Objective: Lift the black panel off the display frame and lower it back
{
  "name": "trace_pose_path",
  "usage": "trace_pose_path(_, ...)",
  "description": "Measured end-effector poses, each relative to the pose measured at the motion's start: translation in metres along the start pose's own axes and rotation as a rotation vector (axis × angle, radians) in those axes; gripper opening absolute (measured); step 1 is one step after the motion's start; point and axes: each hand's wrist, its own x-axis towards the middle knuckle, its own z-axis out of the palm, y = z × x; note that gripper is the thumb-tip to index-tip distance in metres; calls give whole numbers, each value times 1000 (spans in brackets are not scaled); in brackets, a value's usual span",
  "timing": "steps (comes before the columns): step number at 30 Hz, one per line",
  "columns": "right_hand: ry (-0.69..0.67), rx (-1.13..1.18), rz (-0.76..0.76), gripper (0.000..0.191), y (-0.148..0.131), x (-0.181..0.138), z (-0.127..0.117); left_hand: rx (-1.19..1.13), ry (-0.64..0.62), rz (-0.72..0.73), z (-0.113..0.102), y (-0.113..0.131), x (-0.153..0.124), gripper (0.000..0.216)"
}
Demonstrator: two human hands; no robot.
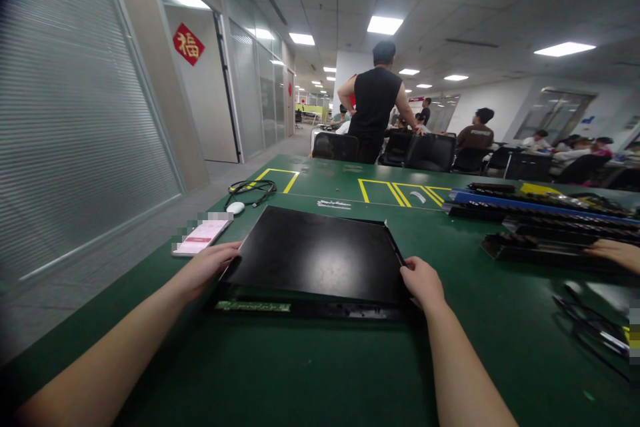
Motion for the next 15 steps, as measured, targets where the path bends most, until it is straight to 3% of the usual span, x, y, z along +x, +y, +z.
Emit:
trace_pose_path(7,-34,-9,25,26,-4,-3,-2,-109,-76,73,0,1,-3,33)
trace_pose_path(15,-12,-18,1,31,-4,-3,-2,-297,-277,129,2,6,-10,46)
